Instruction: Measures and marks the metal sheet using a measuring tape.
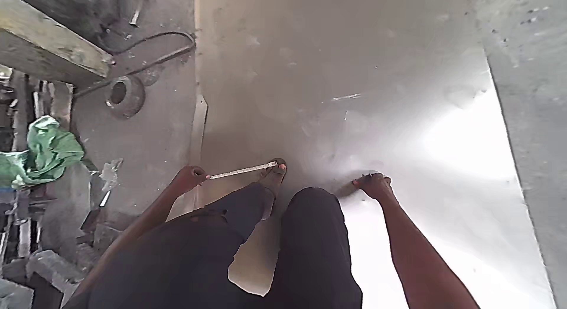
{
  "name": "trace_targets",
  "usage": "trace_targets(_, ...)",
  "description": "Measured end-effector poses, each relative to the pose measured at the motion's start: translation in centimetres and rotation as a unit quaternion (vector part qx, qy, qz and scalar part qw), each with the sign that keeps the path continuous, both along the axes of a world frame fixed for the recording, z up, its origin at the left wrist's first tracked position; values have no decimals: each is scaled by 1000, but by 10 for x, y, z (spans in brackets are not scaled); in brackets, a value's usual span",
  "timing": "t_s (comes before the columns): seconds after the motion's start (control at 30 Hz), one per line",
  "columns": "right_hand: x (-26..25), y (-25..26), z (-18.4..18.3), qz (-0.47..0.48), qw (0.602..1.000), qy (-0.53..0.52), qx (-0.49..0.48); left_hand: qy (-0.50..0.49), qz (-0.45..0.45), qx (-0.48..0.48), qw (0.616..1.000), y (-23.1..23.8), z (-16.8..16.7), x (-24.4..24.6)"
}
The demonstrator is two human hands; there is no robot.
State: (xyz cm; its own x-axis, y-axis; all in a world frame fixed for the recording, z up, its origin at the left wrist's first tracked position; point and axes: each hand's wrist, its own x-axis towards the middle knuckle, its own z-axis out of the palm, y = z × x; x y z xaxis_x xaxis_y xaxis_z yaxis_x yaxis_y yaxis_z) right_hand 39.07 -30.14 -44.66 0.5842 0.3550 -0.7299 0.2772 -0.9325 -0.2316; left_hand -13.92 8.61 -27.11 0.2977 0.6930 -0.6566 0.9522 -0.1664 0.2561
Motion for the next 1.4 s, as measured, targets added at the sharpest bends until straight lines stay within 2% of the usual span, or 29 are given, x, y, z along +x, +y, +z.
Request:
trace_targets(0.17,-4,-5,-2,1,1000,-12,12,46,-25,48,997,-10,58,-59)
trace_targets(0.23,-4,-3,-2,3,1000,-13,13,42,-30,77,996,-5,64,-73)
trace_targets(0.3,-2,-3,-6,10,1000,-9,-1,37,-13,75,996,-2,57,-75)
trace_targets(0.43,9,8,-11,40,999,0,-16,5,30,37,999,15,8,-61)
trace_targets(0.5,7,8,-13,49,999,3,-22,-1,30,22,999,32,-39,-62)
trace_targets(0.63,-13,8,-2,-8,999,-37,-21,8,17,43,999,65,-114,-41)
trace_targets(0.8,-71,10,0,38,998,-48,-31,12,15,77,997,113,-162,-21)
trace_targets(0.87,-99,13,3,-14,997,-64,-30,22,17,80,996,132,-168,-14)
trace_targets(0.9,-120,23,21,-79,993,-92,-4,28,15,90,995,139,-169,-13)
trace_targets(0.93,-140,45,60,-156,984,-83,16,43,8,100,994,145,-171,-16)
trace_targets(0.97,-153,76,120,-221,975,-10,10,64,2,115,991,150,-173,-21)
trace_targets(1.0,-162,104,179,-250,965,82,-12,91,3,122,988,154,-169,-25)
trace_targets(1.03,-171,126,216,-266,958,109,-23,107,17,126,986,160,-166,-29)
trace_targets(1.07,-176,137,230,-274,956,104,-22,109,40,120,986,169,-167,-30)
trace_targets(1.1,-178,131,221,-252,964,82,-23,98,57,113,987,177,-171,-32)
trace_targets(1.13,-179,110,185,-214,977,9,-1,80,65,115,988,184,-173,-34)
trace_targets(1.17,-184,81,119,-181,970,-147,65,65,60,127,988,193,-176,-34)
trace_targets(1.2,-156,58,94,-112,993,-22,7,50,46,140,988,199,-177,-31)
trace_targets(1.23,-159,23,28,-82,979,-156,101,35,32,133,990,197,-169,-20)
trace_targets(1.27,-149,13,12,-70,990,-103,64,19,13,123,992,189,-161,-7)
trace_targets(1.3,-135,27,18,-53,998,-38,-2,-1,-6,106,994,180,-150,12)
trace_targets(1.37,-118,73,34,-35,997,-30,-69,-12,-58,84,995,155,-138,44)
trace_targets(1.4,-113,98,41,-69,995,-57,-43,-20,-78,71,994,144,-135,58)
